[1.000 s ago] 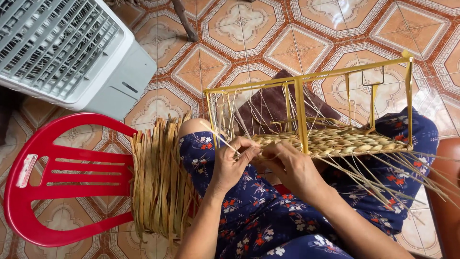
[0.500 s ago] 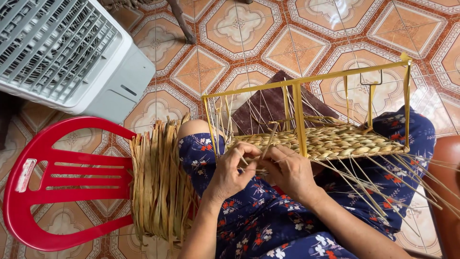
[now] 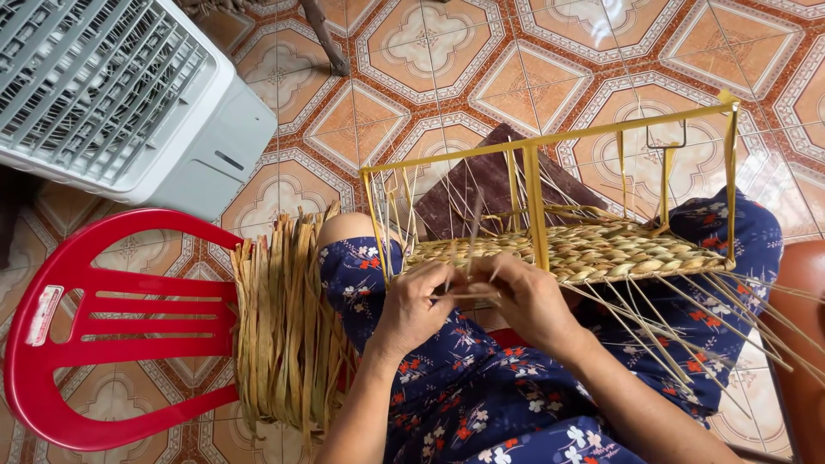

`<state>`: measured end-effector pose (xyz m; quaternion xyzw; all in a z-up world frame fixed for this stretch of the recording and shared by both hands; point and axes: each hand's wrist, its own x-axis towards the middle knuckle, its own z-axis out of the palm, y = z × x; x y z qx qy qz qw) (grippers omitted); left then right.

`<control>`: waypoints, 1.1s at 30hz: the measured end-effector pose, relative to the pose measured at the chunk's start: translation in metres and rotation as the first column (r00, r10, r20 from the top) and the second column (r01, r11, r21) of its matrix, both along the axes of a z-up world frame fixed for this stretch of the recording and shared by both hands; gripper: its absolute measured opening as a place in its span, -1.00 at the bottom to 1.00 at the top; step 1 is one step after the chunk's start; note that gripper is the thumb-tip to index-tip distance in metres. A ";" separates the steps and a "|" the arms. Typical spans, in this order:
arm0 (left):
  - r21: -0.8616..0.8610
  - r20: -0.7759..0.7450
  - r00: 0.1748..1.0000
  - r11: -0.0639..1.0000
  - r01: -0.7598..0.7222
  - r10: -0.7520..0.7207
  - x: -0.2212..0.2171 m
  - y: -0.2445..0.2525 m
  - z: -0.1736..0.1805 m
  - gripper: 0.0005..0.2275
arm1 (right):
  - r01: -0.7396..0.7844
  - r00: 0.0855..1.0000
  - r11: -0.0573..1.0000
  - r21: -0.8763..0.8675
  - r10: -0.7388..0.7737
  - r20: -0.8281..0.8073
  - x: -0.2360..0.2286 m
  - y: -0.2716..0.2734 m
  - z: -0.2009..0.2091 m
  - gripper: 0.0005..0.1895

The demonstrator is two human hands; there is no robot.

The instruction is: Weaving dried plant fibers around a metal frame to construct a basket or furniture component.

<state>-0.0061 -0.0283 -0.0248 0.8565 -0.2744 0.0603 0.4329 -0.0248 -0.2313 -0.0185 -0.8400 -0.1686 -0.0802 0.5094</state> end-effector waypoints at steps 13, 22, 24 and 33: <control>0.199 -0.103 0.980 0.969 -0.147 0.170 -0.004 -0.027 0.017 -0.79 | 0.143 0.914 0.990 -0.013 -0.138 -0.382 0.029 0.004 0.020 -0.74; 0.181 -0.099 0.979 0.970 -0.159 0.179 -0.002 -0.030 0.014 -0.88 | 0.166 0.946 0.985 -0.050 -0.173 -0.272 0.032 0.004 0.011 -0.60; 0.136 -0.147 0.972 0.978 -0.161 0.181 0.001 -0.031 0.016 -0.87 | 0.177 0.971 0.984 -0.017 -0.177 -0.161 0.019 -0.001 0.027 -0.58; 0.066 -0.095 0.983 0.986 -0.153 0.159 0.004 -0.034 0.020 -0.86 | -0.068 0.983 0.979 -0.193 0.033 -0.179 -0.077 -0.060 0.027 -0.81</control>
